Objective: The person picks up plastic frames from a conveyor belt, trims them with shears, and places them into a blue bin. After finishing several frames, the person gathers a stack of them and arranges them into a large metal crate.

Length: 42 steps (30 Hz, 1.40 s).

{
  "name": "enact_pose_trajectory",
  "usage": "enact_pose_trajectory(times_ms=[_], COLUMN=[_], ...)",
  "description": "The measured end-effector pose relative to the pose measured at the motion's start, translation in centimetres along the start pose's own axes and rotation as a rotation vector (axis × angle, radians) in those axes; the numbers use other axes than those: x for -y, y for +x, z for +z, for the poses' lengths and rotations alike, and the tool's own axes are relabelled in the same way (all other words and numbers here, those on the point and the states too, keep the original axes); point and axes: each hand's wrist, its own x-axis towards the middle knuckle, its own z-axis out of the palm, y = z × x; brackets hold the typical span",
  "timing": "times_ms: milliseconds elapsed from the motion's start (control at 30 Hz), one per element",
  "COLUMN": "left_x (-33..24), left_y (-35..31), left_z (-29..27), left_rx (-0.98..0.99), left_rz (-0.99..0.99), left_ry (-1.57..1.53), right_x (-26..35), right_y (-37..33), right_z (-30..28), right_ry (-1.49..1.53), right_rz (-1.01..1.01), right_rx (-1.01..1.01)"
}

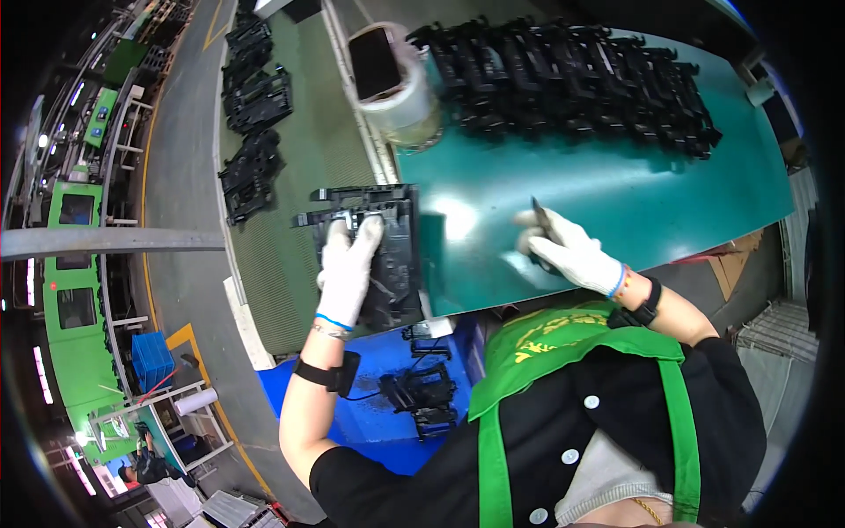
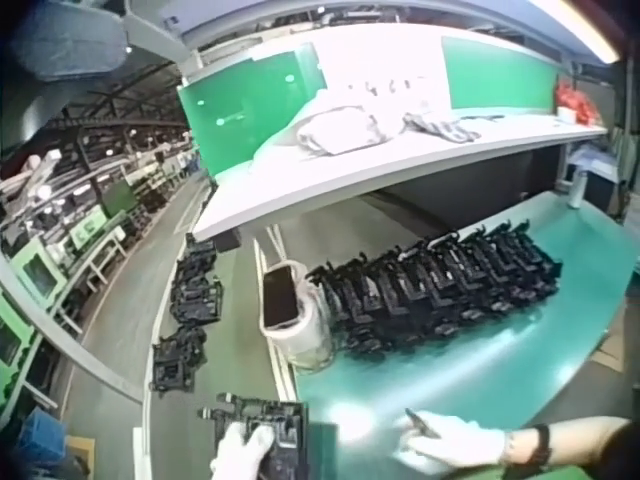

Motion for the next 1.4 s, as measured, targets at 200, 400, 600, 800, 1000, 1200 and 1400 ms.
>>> enact_pose_trajectory(times_ms=[200, 400, 600, 800, 1000, 1200, 1400], left_x=[-6.8, -11.6, -16.8, -10.6, -18.0, -17.0, -18.9], left_y=[-3.5, -5.9, -4.9, 0.9, -4.9, -5.7, -4.5], left_z=[15.6, 25.7, 22.9, 20.7, 24.2, 29.7, 25.7], left_rx=[0.136, 0.087, -0.046, -0.079, -0.187, 0.155, 0.096], left_rz=[-0.021, 0.282, -0.022, 0.006, 0.28, 0.285, 0.913], left_ry=[-0.306, 0.134, -0.109, 0.256, 0.521, 0.733, 0.977], right_x=[0.8, -3.7, -5.6, -5.5, -6.4, -0.1, 5.2], right_y=[-2.5, -5.9, -9.6, -10.1, -12.1, -12.6, -10.6], right_z=[-4.1, -14.7, -21.4, -22.4, -26.7, -29.1, -31.2], right_ry=[0.228, 0.051, 0.184, 0.194, -0.541, -1.272, -1.212], right_rz=[-0.052, -0.1, 0.09, 0.054, -0.192, -0.106, -0.308], right_rx=[-0.129, -0.301, -0.374, -0.275, -0.182, 0.131, 0.147])
